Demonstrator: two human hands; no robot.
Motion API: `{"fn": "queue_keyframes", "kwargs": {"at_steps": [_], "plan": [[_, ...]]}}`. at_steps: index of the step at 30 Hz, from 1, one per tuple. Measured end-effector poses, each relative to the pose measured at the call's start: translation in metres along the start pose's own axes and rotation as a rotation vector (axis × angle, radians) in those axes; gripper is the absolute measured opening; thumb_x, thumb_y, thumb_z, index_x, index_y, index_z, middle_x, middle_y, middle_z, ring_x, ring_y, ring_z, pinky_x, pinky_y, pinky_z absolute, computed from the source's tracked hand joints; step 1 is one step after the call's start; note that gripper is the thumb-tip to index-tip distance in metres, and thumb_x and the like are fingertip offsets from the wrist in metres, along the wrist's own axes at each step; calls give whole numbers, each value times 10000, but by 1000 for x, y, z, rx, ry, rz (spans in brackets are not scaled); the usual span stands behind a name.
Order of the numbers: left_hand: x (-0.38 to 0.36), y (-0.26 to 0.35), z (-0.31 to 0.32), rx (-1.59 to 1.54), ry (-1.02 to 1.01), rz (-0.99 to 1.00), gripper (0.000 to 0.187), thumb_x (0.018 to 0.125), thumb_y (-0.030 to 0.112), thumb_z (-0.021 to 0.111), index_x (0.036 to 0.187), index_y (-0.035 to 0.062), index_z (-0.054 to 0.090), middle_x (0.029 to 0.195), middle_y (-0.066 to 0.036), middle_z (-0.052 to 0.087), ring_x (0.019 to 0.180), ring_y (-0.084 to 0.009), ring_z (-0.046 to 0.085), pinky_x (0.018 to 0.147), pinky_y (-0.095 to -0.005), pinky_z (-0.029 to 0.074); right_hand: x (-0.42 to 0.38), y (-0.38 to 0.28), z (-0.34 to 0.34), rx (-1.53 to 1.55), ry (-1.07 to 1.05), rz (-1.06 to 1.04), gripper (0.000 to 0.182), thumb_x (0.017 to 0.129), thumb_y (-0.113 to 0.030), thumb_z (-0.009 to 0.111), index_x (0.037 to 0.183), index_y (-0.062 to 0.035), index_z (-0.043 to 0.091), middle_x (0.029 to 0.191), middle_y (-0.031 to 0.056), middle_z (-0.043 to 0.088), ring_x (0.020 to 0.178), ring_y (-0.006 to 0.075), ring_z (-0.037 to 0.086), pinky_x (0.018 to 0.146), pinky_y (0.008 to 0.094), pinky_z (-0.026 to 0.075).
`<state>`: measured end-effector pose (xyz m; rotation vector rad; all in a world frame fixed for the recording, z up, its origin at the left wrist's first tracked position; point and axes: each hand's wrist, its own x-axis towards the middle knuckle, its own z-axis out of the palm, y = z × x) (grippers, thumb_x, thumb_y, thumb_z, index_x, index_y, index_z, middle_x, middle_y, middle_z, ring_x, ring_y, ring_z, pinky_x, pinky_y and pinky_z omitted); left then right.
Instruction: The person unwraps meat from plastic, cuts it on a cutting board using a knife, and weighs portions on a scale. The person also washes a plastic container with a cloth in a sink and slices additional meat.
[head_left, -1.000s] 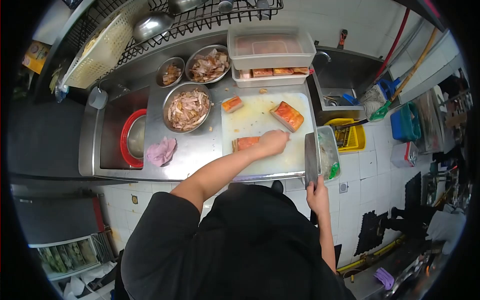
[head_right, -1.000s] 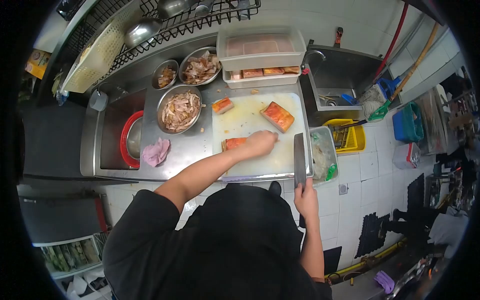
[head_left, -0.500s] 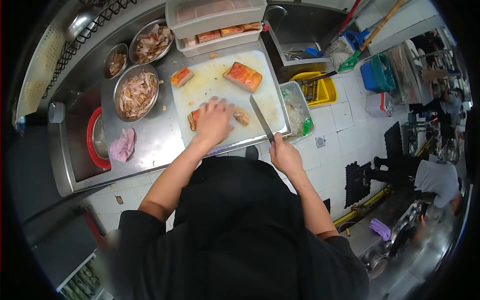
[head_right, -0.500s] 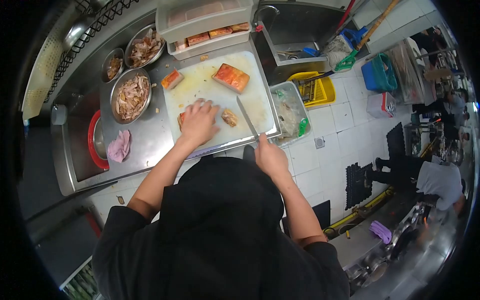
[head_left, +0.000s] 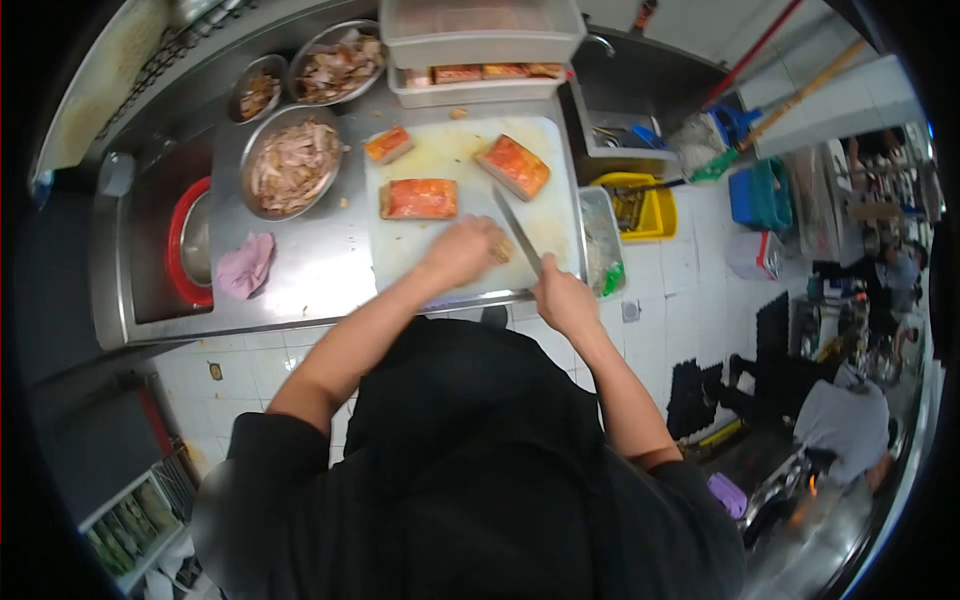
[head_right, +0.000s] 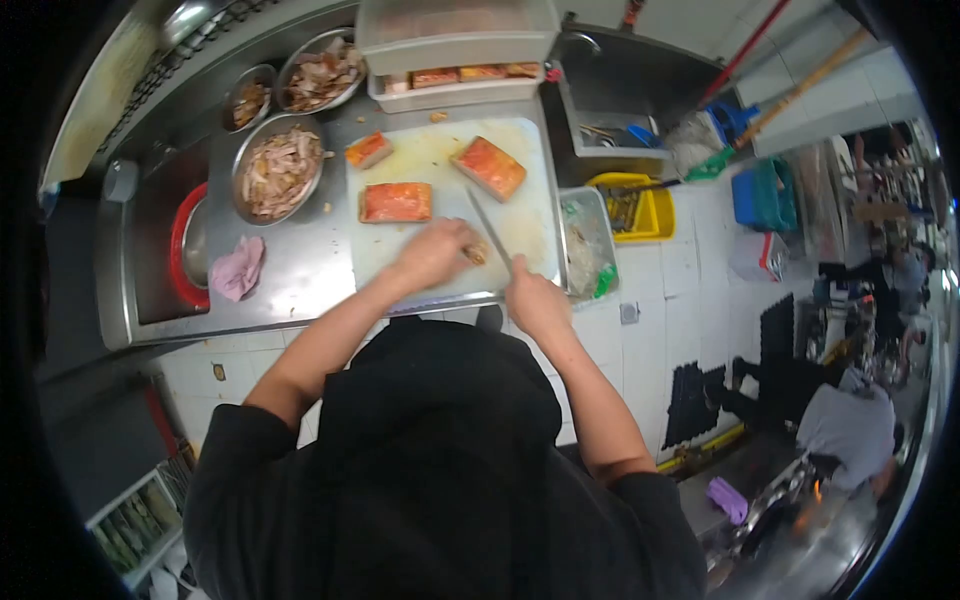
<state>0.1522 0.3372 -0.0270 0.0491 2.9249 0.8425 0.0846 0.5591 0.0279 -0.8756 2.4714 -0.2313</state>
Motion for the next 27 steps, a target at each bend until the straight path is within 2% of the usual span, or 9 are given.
{"fn": "queue_keyframes", "kwargs": {"at_steps": [6,12,15,18,19,20,22,23,27], "plan": [[9,9,48,181,73,21,342,851,171,658,1157,22,694,1135,-263,658,1098,-430,599,900,-479,529,-8,21,19,46,13,21,319,993,-219,596,1213,-22,474,816,308,702,811,531,692,726,643,530],[14,5,64,537,303,272,316,853,170,631,1085,-43,656,838,-137,676,660,-342,655,609,-454,556,-11,33,28,79,91,-24,229,1034,-223,539,1109,-30,442,778,329,677,758,554,671,684,650,522],[13,3,17,208,153,130,271,882,149,614,1067,-46,647,883,-185,698,711,-346,683,614,-471,565,-12,32,28,93,107,-17,227,1031,-218,537,1111,-24,448,771,328,675,757,558,666,694,655,517],[6,-16,-70,57,401,-109,191,960,127,559,1087,29,663,958,-207,696,796,-379,709,669,-476,582,-12,28,27,96,113,0,229,1029,-219,537,1109,-21,453,776,325,678,759,553,667,696,655,516],[15,-57,-80,109,724,14,185,953,135,574,1098,67,665,943,-190,703,804,-389,707,719,-475,586,-13,25,28,87,116,-1,230,1029,-218,535,1112,-20,453,778,323,680,755,548,668,692,653,516],[5,-65,-132,184,648,-58,250,822,34,626,1068,2,658,952,-150,677,919,-338,693,742,-443,580,-18,23,30,77,111,5,230,1030,-218,533,1115,-19,454,779,321,681,751,543,670,689,650,516],[20,-134,-185,156,782,-54,221,823,65,653,1039,31,684,985,-163,706,948,-376,699,780,-462,572,-21,12,29,111,122,27,225,1032,-216,529,1114,-20,455,775,317,681,745,536,671,683,648,516],[31,-152,-205,136,645,-454,188,891,122,661,1052,29,691,1043,-199,735,1024,-400,702,830,-479,573,-23,7,28,131,144,7,219,1034,-213,524,1113,-21,456,771,314,681,739,530,672,676,645,516],[16,-135,-232,337,244,-395,324,934,195,694,1218,40,688,1164,-224,724,1122,-392,681,939,-485,553,-25,-22,15,178,158,57,211,1037,-206,517,1116,-21,453,763,304,680,731,520,674,671,641,515]]}}
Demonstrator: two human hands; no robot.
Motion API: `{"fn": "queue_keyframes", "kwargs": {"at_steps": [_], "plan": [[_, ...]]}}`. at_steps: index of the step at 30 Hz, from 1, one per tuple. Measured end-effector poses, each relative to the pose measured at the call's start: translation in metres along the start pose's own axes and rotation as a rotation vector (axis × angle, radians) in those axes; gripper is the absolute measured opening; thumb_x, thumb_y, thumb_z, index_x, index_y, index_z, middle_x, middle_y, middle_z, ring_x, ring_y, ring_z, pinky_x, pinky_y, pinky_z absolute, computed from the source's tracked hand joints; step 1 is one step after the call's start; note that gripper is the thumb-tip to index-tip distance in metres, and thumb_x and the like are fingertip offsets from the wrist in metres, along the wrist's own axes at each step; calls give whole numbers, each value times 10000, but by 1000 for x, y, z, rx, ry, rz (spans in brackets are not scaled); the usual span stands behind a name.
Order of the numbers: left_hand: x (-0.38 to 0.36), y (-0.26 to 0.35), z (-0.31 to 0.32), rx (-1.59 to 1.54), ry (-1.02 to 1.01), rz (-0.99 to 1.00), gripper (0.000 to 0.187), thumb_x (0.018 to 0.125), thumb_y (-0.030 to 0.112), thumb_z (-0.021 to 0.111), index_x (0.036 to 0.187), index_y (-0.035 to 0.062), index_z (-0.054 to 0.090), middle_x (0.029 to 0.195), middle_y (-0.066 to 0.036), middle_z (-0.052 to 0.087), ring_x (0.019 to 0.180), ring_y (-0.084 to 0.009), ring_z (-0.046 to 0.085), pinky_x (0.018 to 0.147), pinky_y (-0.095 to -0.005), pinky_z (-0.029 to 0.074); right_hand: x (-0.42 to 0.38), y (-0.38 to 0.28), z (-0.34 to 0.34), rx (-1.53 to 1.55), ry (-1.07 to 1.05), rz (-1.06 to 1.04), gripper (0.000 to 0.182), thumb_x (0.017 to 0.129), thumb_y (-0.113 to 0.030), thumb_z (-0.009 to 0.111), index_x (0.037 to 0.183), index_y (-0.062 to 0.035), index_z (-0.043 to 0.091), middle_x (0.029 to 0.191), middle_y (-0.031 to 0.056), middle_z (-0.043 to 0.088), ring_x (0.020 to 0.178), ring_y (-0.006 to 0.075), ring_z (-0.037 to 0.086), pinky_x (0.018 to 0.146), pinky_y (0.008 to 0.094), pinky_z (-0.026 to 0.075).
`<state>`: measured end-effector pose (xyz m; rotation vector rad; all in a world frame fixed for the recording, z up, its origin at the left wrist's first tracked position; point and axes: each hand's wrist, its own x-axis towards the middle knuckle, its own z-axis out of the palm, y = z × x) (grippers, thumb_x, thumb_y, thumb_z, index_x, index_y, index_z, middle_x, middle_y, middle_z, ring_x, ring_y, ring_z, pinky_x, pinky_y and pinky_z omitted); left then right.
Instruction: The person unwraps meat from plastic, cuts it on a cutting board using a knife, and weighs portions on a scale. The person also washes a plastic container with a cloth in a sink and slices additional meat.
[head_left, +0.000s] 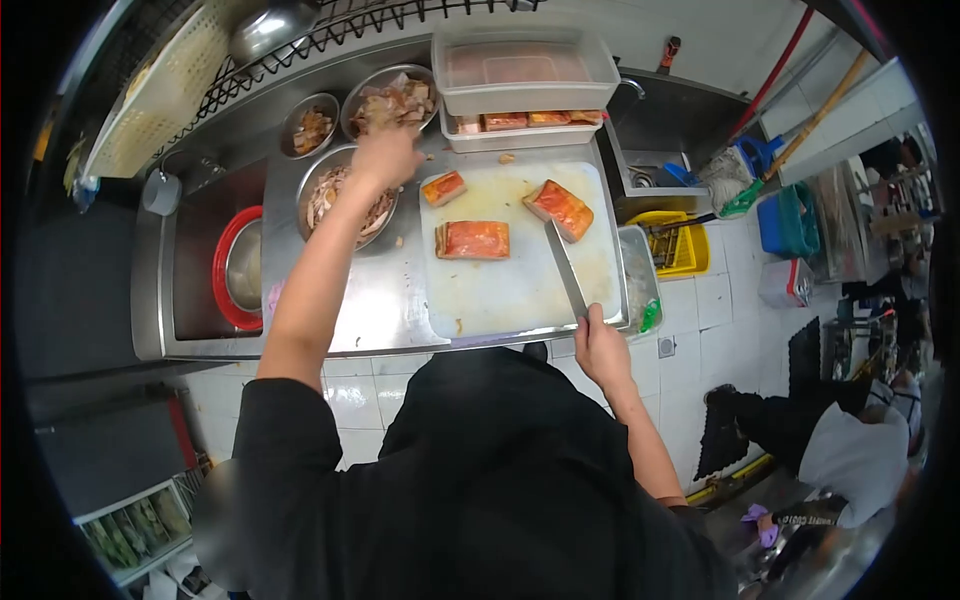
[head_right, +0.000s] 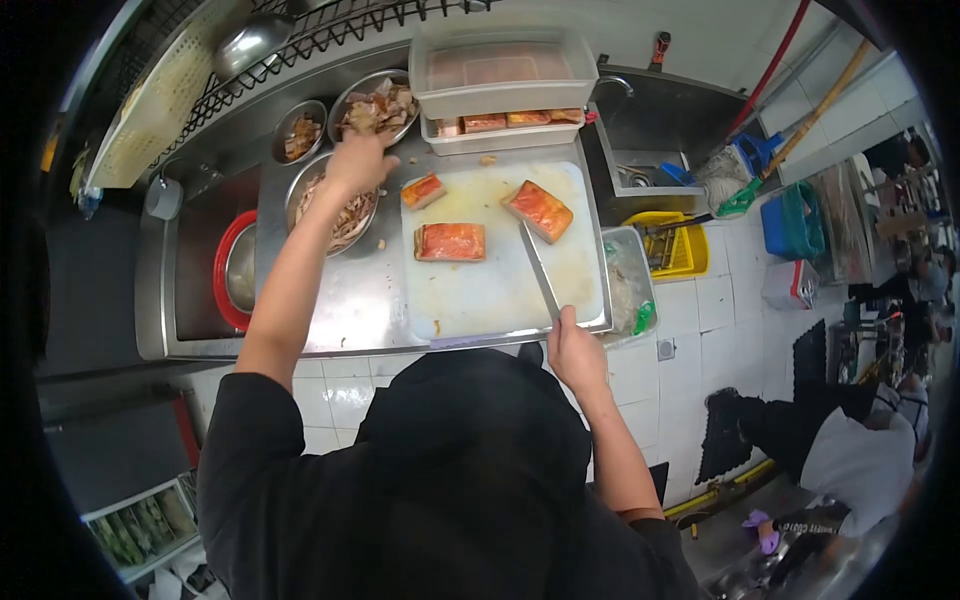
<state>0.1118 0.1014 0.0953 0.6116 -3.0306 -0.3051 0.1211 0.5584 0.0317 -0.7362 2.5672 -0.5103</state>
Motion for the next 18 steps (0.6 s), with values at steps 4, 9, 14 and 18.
{"fn": "queue_keyframes", "kwargs": {"at_steps": [4,9,14,18], "plan": [[-51,14,56,-343,-374,370,690,839,327,826,1413,31,582,1276,-244,690,1239,-374,635,1045,-442,516,9,5,21,49,-12,-9,214,1046,-220,496,1114,-23,446,759,294,683,737,524,676,683,641,515],[-126,75,91,-320,-423,-48,904,754,436,881,1451,23,481,1177,-242,712,1144,-397,676,981,-454,545,15,14,27,11,-110,17,210,1042,-204,485,1130,-17,450,807,303,700,780,525,685,715,638,522],[-163,120,92,-591,-483,-369,824,745,397,903,1352,-18,532,1108,-206,724,1057,-424,691,900,-489,567,14,13,23,7,-131,37,213,1036,-195,495,1138,-14,448,818,310,701,798,522,688,731,637,522],[-152,102,116,-395,-27,-12,692,755,251,907,1317,21,574,1239,-159,665,1210,-371,594,1020,-442,509,14,15,18,6,-135,17,214,1031,-186,499,1151,-17,445,818,309,700,800,522,688,739,636,518]]}}
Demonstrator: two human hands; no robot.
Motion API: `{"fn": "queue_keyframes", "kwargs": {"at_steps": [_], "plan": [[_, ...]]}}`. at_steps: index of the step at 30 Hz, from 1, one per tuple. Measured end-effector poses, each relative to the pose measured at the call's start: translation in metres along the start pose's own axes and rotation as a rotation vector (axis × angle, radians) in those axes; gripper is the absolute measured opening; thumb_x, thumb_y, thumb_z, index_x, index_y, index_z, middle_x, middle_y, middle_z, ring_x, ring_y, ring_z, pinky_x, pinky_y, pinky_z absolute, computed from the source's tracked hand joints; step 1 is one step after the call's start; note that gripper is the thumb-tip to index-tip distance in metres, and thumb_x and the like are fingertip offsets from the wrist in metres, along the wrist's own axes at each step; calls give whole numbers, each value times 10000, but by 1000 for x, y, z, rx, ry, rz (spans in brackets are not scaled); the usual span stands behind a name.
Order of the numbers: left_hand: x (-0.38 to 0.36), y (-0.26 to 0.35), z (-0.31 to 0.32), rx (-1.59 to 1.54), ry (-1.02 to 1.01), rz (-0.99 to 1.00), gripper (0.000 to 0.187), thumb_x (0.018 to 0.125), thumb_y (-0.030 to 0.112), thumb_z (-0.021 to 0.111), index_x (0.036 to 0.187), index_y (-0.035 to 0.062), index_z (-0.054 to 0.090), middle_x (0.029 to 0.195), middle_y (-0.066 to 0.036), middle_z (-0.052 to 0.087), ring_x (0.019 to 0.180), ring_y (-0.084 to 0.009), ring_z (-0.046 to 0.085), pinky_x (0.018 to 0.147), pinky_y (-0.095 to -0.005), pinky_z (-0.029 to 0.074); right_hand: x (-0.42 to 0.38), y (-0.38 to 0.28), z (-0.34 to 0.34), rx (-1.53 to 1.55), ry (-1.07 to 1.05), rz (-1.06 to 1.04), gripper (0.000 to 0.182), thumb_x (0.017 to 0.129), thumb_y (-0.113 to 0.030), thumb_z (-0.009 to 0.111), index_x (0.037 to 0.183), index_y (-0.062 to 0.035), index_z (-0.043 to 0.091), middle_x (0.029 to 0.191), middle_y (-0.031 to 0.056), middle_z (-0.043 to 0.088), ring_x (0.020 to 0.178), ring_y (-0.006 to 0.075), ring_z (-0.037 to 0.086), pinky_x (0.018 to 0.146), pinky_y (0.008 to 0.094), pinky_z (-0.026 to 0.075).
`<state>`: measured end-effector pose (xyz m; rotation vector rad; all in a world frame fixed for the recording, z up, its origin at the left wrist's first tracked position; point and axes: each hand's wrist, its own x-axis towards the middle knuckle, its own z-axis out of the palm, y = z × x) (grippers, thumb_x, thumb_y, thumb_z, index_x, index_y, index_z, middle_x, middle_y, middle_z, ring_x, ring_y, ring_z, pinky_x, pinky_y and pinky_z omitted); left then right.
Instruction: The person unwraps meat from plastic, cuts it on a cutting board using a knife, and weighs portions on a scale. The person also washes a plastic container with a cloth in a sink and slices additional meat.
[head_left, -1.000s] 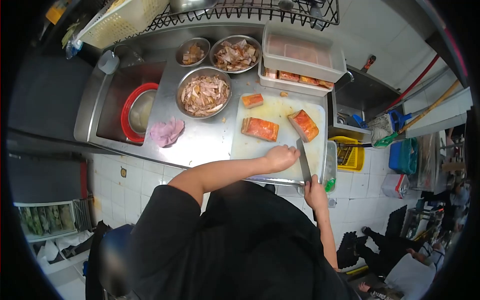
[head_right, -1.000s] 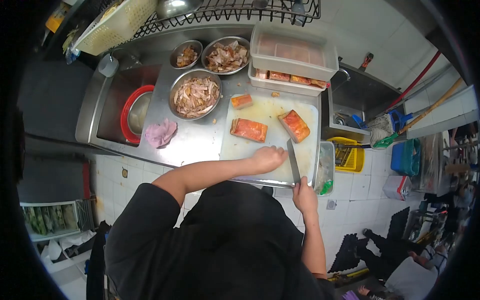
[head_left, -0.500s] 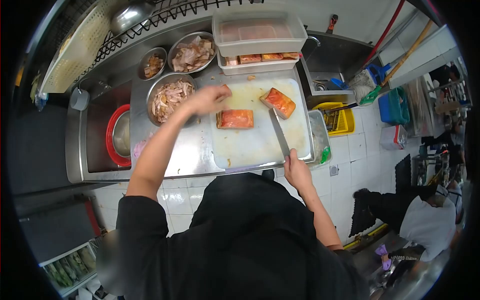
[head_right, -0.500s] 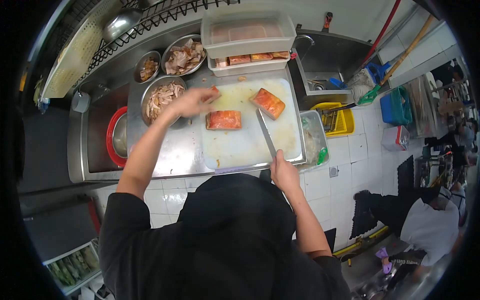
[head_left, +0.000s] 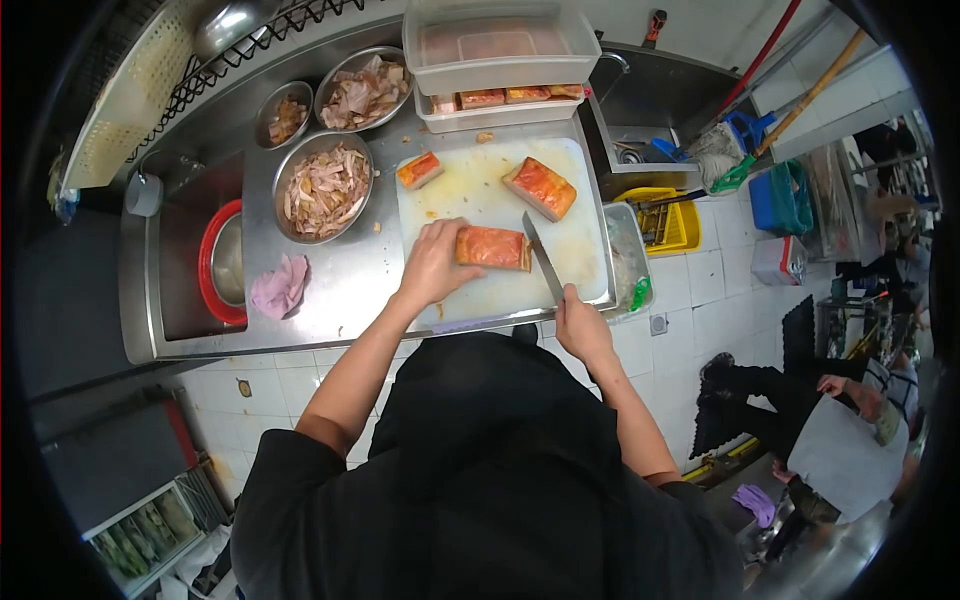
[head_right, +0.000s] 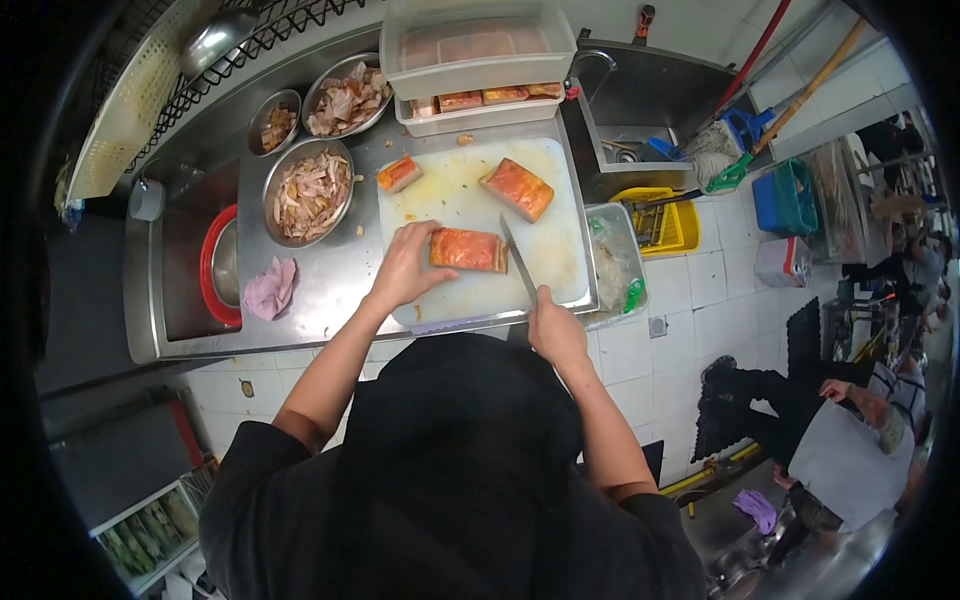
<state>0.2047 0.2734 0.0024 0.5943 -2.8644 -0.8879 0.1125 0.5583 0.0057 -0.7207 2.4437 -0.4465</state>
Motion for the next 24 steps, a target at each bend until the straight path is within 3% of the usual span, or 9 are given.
{"fn": "queue_keyframes", "kwargs": {"at_steps": [2,9,11,13,15,17,20,23,24], "plan": [[13,-11,14,-214,-14,300,710,713,245,925,1304,60,577,1289,-145,612,1257,-362,530,1079,-462,456,2,4,5,-2,5,-5,209,1028,-180,497,1152,-20,444,819,309,700,807,523,688,747,635,517],[21,2,15,-38,-185,142,667,754,233,835,1347,90,563,1333,-152,588,1286,-376,520,1061,-513,425,1,4,5,14,2,6,202,1013,-156,492,1153,-19,440,838,331,695,842,534,681,767,634,514],[26,-2,29,58,-136,301,556,789,264,804,1282,85,619,1251,-192,650,1184,-386,607,977,-518,475,2,5,8,19,15,-9,200,1014,-161,491,1147,-19,445,839,334,692,839,536,679,767,635,513],[36,7,24,-56,-245,187,579,774,307,835,1231,1,652,1113,-232,713,1046,-422,677,940,-508,525,0,9,12,54,50,-28,202,1022,-181,480,1143,-19,479,883,326,697,851,539,675,768,637,511],[26,41,-21,-442,-309,-34,635,820,421,818,1308,35,690,1249,-227,729,1144,-303,711,1010,-428,537,5,27,31,83,111,-34,282,1056,-264,452,1156,-13,533,884,338,691,847,561,668,777,648,522],[46,-49,45,-310,-334,54,698,779,426,845,1359,70,691,1280,-110,740,1144,-219,691,1037,-379,518,7,35,33,129,94,-23,316,1052,-306,463,1177,-28,543,980,357,694,908,570,671,833,679,501],[45,-12,-52,-766,-465,-152,778,703,324,905,1393,57,665,1265,-89,731,1167,-225,673,1065,-367,503,5,21,14,111,-14,54,312,1022,-250,457,1234,-27,513,1009,367,696,1009,554,672,914,652,501],[48,96,-228,-780,-283,258,793,731,359,921,1405,41,648,1309,-101,694,1205,-215,651,1098,-408,492,6,19,8,112,-37,53,319,1026,-261,461,1233,-24,515,1046,361,701,1031,543,677,932,640,502],[66,111,-278,-574,-144,443,817,724,394,931,1401,34,649,1346,-107,677,1246,-216,632,1126,-415,474,4,17,6,117,-64,66,321,1028,-263,462,1232,-21,515,1053,360,702,1035,542,677,935,635,503]]}}
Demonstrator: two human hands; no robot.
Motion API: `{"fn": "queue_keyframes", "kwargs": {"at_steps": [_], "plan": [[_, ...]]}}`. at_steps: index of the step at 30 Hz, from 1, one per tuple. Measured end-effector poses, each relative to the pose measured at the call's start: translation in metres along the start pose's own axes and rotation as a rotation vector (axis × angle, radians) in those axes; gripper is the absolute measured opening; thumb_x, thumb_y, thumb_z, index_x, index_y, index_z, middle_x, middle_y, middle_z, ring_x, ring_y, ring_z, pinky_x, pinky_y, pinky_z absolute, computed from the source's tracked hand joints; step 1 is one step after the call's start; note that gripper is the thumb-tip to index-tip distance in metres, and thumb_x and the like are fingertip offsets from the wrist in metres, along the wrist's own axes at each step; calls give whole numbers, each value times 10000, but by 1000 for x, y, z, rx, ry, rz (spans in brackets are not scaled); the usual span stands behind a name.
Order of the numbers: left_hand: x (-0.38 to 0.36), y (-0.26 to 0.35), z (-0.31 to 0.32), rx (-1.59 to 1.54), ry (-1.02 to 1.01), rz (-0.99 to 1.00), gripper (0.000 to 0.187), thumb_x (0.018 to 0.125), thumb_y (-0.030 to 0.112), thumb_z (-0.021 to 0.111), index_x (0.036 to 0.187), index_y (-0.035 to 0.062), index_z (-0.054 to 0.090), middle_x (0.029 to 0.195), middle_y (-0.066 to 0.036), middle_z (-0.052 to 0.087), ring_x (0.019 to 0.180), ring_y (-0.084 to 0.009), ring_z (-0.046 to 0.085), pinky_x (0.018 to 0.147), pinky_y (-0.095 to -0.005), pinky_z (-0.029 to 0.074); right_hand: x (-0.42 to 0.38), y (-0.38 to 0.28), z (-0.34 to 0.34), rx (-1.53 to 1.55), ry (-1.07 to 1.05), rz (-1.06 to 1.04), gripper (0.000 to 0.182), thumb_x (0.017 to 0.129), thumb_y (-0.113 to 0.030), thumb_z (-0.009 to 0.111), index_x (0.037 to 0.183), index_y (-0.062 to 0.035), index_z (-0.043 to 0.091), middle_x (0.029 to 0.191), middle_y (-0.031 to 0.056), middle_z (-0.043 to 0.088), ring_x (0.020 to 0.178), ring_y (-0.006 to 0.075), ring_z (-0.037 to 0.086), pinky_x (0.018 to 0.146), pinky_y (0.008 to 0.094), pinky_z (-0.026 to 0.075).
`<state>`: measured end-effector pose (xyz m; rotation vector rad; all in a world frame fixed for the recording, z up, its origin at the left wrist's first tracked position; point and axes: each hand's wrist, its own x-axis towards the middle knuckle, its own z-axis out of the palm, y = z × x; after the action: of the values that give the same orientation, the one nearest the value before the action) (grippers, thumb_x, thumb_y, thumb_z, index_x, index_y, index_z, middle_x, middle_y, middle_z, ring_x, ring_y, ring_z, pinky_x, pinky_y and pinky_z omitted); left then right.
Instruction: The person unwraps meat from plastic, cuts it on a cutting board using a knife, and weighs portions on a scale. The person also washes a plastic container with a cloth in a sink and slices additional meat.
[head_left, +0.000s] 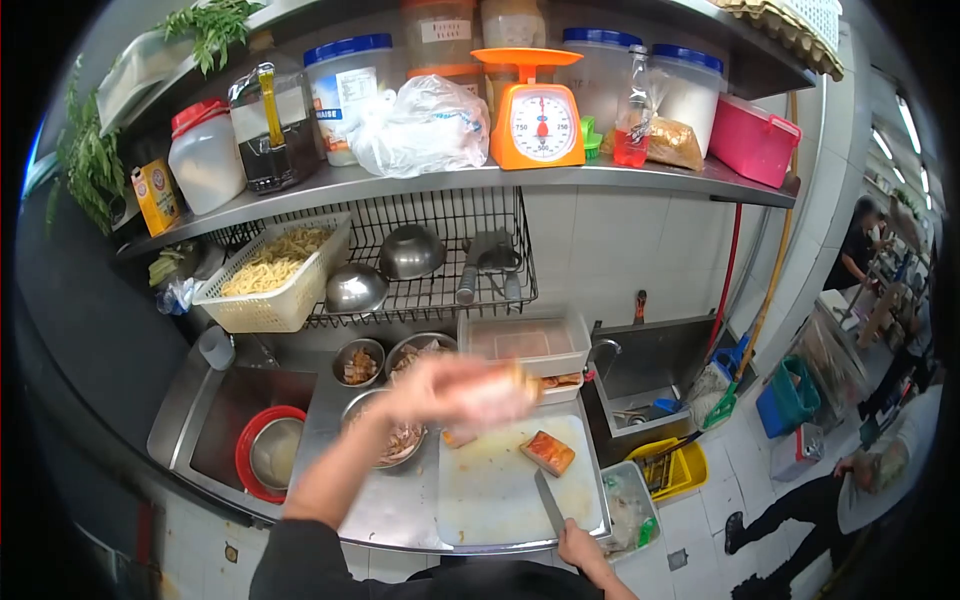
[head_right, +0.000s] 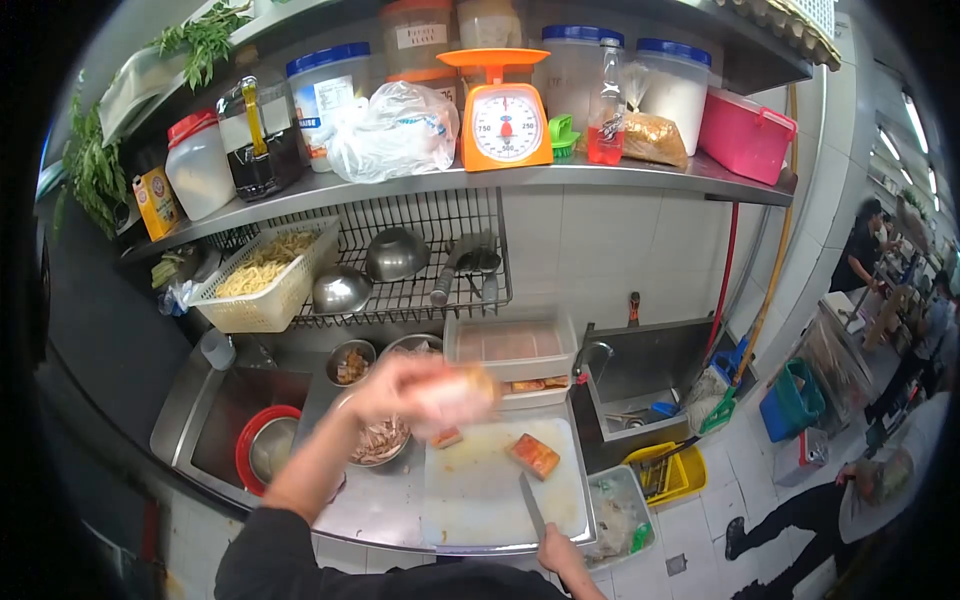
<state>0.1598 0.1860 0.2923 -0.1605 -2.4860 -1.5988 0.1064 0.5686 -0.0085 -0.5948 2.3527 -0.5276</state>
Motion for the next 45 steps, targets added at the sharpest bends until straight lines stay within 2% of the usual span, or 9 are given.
{"fn": "queue_keyframes", "kwargs": {"at_steps": [3,10,14,19,28,33,36,39,45], "plan": [[70,170,-68,264,153,505,752,786,437,872,1367,4,671,1321,-148,698,1205,-240,666,1063,-402,521,3,3,3,3,11,-27,326,1030,-262,464,1228,-8,515,1048,355,705,1029,537,681,926,629,508],[252,332,-192,685,347,305,484,801,358,852,1170,54,773,1002,-50,748,870,-105,680,755,-269,536,11,9,6,34,22,-43,316,1018,-251,482,1210,-6,531,1049,345,710,1024,525,689,914,620,520],[300,334,-202,831,359,12,460,757,342,882,1085,38,776,937,-61,740,795,-124,674,650,-276,529,1,-1,-1,39,41,-15,313,1013,-255,486,1208,-16,537,1053,338,713,1021,522,691,914,620,524],[305,326,-207,790,333,30,517,771,284,900,1134,-44,731,948,-85,730,729,-92,648,616,-243,522,0,1,-3,51,34,-30,306,1014,-262,469,1207,-36,540,1038,328,716,1017,522,693,911,621,526],[314,314,-218,815,277,-19,602,788,321,913,1242,-16,707,1026,-87,743,859,-132,700,761,-291,585,9,5,1,33,9,-22,303,1021,-269,463,1202,-34,528,1035,333,714,1005,525,693,903,622,527],[317,305,-226,838,283,15,843,769,486,914,1401,11,622,1255,-153,711,1128,-247,685,989,-453,573,4,-3,-7,16,-1,4,304,1023,-264,467,1201,-26,526,1036,333,713,1012,523,691,912,612,525],[319,302,-223,843,419,49,782,783,435,913,1370,-2,639,1255,-135,709,1166,-232,671,1001,-425,563,0,-8,-11,18,-7,14,301,1019,-250,465,1203,-20,526,1036,333,714,1021,518,691,916,606,524],[294,335,-195,1028,288,-53,574,877,439,802,1176,-45,730,1040,-160,767,921,-215,721,788,-355,590,-3,-10,-10,26,-8,20,299,1017,-237,456,1205,-16,527,1036,334,715,1025,516,691,917,607,523],[313,328,-214,1209,438,156,600,747,407,873,1155,-17,755,1068,-172,772,924,-224,729,795,-367,590,-1,-11,-9,20,1,26,300,1007,-213,440,1213,-12,525,1038,340,713,1027,519,689,917,609,521]]}}
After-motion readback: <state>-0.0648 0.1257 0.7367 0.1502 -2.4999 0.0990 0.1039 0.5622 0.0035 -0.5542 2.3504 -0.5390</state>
